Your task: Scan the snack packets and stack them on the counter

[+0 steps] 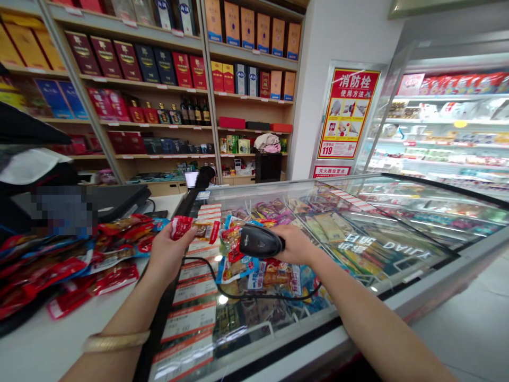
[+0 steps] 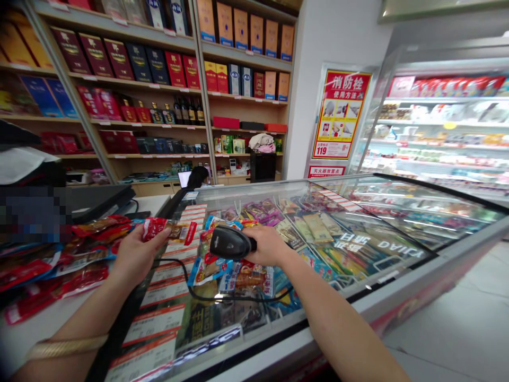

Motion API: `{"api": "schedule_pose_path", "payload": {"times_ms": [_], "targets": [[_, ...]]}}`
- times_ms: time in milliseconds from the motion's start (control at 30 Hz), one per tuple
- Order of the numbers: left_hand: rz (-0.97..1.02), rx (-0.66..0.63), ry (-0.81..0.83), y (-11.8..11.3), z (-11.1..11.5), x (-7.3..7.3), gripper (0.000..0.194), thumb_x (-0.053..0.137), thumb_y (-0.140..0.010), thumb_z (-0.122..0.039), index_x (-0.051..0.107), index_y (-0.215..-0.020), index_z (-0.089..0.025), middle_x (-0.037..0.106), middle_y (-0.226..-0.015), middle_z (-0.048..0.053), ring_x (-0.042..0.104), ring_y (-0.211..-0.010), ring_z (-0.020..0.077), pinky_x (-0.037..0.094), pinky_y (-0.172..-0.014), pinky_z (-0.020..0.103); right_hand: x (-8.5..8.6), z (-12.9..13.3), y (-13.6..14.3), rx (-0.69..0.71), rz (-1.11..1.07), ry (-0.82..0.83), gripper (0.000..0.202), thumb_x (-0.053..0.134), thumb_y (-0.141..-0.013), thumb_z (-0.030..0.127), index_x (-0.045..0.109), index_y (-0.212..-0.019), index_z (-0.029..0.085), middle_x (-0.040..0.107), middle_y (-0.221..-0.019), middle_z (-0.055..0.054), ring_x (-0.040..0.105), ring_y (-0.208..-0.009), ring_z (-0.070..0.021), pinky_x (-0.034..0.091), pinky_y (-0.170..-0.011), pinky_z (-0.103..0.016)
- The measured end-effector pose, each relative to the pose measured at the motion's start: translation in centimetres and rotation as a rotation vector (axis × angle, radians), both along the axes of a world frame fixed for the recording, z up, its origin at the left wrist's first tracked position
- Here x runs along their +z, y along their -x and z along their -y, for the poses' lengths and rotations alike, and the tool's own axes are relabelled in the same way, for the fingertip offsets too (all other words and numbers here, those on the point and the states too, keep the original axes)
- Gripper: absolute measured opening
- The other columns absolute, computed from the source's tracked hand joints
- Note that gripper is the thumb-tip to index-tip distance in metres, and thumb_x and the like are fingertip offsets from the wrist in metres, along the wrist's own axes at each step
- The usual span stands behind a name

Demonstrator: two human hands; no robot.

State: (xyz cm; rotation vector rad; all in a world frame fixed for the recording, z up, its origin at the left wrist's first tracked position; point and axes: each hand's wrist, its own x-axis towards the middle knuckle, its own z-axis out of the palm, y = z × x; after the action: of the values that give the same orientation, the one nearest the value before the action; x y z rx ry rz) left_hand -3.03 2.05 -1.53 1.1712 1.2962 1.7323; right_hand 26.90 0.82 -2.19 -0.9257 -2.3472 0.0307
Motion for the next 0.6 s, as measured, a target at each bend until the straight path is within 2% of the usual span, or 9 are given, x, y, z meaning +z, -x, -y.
{"api": "schedule_pose_path", "payload": {"times_ms": [233,333,467,600], "targets": [[-0.068,0.032,-0.013,0.3,-0.3,-0.4,0.042,0.08,-0.05,-0.042,0.056,-0.075,-0.019,0.06,-0.063,-0.004,0.058,-0.06,0.0135,0.049,-0.058,0.024,-0.1,0.1,0.1,0.017,-0.033,0.018,0.016,0.068,-0.072,0.028,0.065,-0.086,0.02,0.071,-0.082,-0.004,0.065,-0.078,-0.019,0.044,-0.07,-0.025],[-0.056,0.031,-0.018,0.3,-0.4,-0.5,0.042,0.08,-0.052,-0.041,0.059,-0.079,-0.017,0.063,-0.068,-0.002,0.058,-0.06,0.0123,0.05,-0.055,0.023,0.0,-0.2,-0.4,-0.031,-0.074,0.003,0.021,0.069,-0.071,0.029,0.067,-0.09,0.02,0.072,-0.085,-0.005,0.065,-0.08,-0.0196,0.045,-0.073,-0.026],[0.139,-0.015,0.05,-0.7,-0.1,-0.2,0.037,0.081,-0.055,-0.032,0.062,-0.082,-0.016,0.068,-0.078,0.001,0.064,-0.069,0.0134,0.056,-0.061,0.024,0.1,-1.0,-2.3,-0.285,-0.143,-0.02,0.021,0.067,-0.072,0.029,0.069,-0.091,0.02,0.072,-0.084,-0.005,0.066,-0.076,-0.0204,0.046,-0.071,-0.027],[0.273,-0.103,0.192,-3.0,0.5,-0.1,0.02,0.074,-0.071,-0.024,0.065,-0.085,-0.014,0.069,-0.079,0.003,0.065,-0.065,0.0115,0.058,-0.06,0.024,0.1,-1.9,-4.2,-0.551,-0.19,-0.018,0.021,0.066,-0.072,0.028,0.07,-0.092,0.022,0.073,-0.087,-0.006,0.067,-0.081,-0.0233,0.047,-0.072,-0.028]]}}
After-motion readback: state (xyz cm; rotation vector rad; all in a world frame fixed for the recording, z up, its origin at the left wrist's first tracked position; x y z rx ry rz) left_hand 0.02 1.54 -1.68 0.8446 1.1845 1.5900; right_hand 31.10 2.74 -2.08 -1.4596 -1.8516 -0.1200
